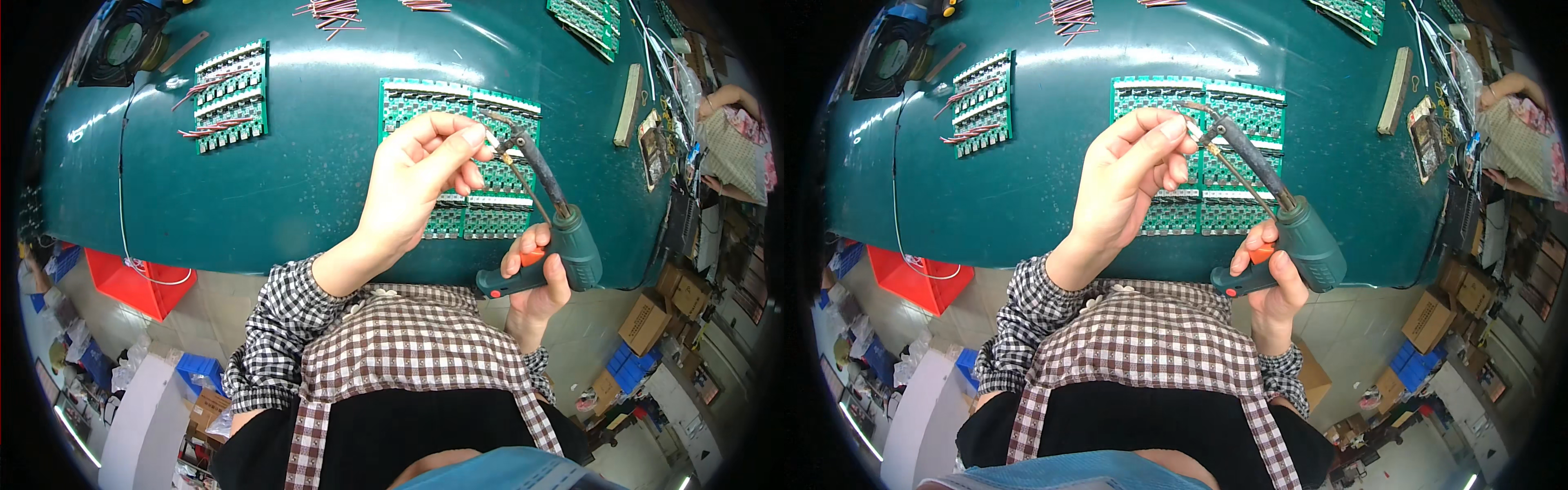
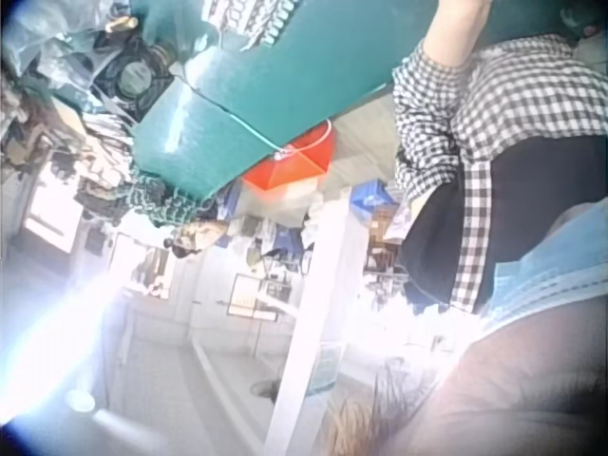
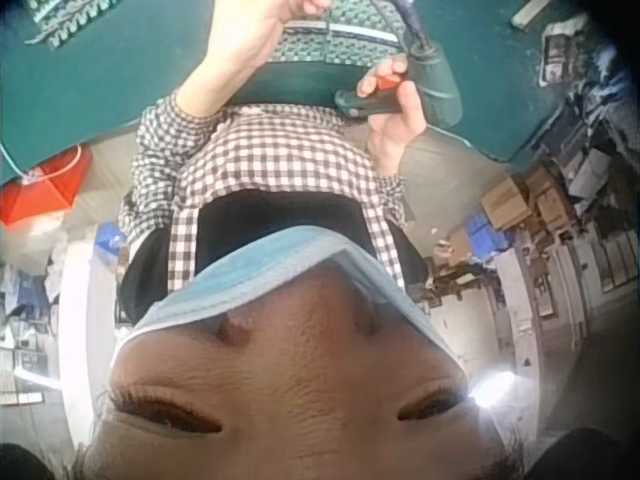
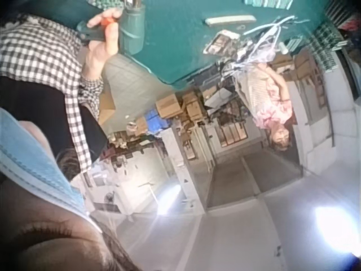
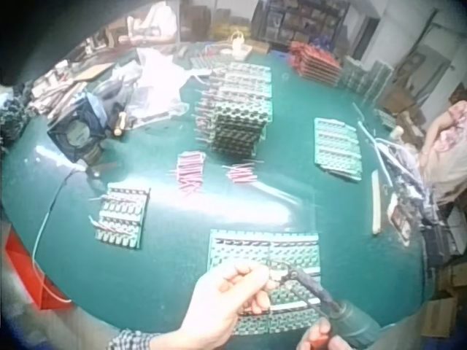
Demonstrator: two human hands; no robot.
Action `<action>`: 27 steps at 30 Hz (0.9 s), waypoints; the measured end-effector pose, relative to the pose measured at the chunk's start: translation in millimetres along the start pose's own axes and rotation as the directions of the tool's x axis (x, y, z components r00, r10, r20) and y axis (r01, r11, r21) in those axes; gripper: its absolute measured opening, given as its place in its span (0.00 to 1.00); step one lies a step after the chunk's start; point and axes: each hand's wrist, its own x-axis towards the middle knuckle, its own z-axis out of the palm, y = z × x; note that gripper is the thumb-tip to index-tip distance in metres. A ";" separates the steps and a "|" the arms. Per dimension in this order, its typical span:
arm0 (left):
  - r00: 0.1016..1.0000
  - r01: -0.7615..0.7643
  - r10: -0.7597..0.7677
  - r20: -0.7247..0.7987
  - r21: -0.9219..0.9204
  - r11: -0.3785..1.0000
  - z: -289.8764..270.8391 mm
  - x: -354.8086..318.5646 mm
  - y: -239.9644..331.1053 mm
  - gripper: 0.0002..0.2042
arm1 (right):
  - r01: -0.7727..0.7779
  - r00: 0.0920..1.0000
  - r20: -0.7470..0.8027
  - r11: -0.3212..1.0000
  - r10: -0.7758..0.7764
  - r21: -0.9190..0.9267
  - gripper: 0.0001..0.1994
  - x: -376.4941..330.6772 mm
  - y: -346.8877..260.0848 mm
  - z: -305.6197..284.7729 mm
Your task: Soldering wires onto a printed circuit board using a soldering iron.
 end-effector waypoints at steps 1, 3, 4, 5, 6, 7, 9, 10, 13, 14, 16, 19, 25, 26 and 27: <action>1.000 0.007 -0.007 -0.005 0.005 1.000 0.2 0.3 0.1 0.07 | -0.005 1.000 -0.002 1.000 0.005 0.003 0.17 0.6 1.2 -1.2; 1.000 0.019 -0.018 -0.014 0.010 1.000 -0.2 1.3 -0.9 0.07 | 0.022 1.000 0.008 0.999 -0.022 0.044 0.15 1.5 4.3 -4.3; 1.000 0.020 -0.020 -0.012 0.007 1.000 -0.6 1.9 -1.4 0.07 | 0.017 1.000 0.006 0.999 -0.017 0.046 0.15 1.7 5.1 -4.8; 1.000 0.021 -0.021 -0.011 0.003 1.000 -0.8 2.3 -2.2 0.07 | 0.015 1.000 0.001 0.999 -0.015 0.041 0.15 1.8 5.8 -5.4; 1.000 0.024 -0.024 -0.016 0.004 1.000 -0.9 2.6 -2.7 0.07 | 0.013 1.000 -0.004 0.999 -0.013 0.037 0.15 1.9 6.4 -5.9; 0.999 0.025 -0.025 -0.025 0.008 1.000 -0.9 2.9 -3.0 0.08 | 0.008 1.000 -0.006 0.999 -0.008 0.039 0.15 2.2 6.4 -5.7; 0.999 0.032 -0.031 -0.036 0.011 0.999 -1.3 4.0 -3.8 0.08 | -0.023 1.000 -0.014 1.000 0.023 0.001 0.16 2.7 4.5 -4.5; 0.999 0.034 -0.033 -0.027 0.016 0.999 -2.3 4.4 -3.7 0.08 | -0.028 0.999 -0.016 1.000 0.028 0.003 0.16 3.3 4.1 -4.9; 0.999 -0.012 0.015 -0.035 0.092 0.996 -5.0 1.5 0.7 0.10 | -0.023 1.000 -0.013 0.999 0.023 -0.028 0.17 6.6 1.5 -8.0; 0.997 -0.061 0.069 -0.043 0.158 0.985 -6.2 -0.3 2.7 0.11 | 0.000 1.000 -0.005 1.000 0.000 -0.004 0.17 8.5 -1.6 -10.8; 0.971 -0.207 0.238 -0.030 0.394 0.896 -17.5 -14.2 11.3 0.12 | 0.022 1.000 0.005 0.998 -0.022 0.059 0.17 9.5 -11.7 -22.2; 0.908 -0.201 0.406 0.098 0.955 0.219 -49.9 -23.3 25.7 0.14 | 0.096 0.994 -0.068 0.992 -0.091 0.076 0.16 18.0 -17.6 -42.0; 0.940 -0.158 0.335 0.070 0.957 0.242 -51.3 -20.8 18.3 0.18 | 0.136 0.990 -0.039 0.984 -0.132 0.112 0.16 45.4 -9.7 -58.4; 0.940 -0.157 0.335 0.070 0.958 0.240 -50.8 -20.7 17.5 0.18 | 0.135 0.991 -0.039 0.984 -0.131 0.114 0.16 46.0 -8.9 -57.4; 0.935 -0.153 0.348 0.073 0.966 0.209 -50.4 -20.4 16.9 0.19 | 0.134 0.991 -0.014 0.986 -0.133 0.105 0.16 46.6 -8.7 -55.7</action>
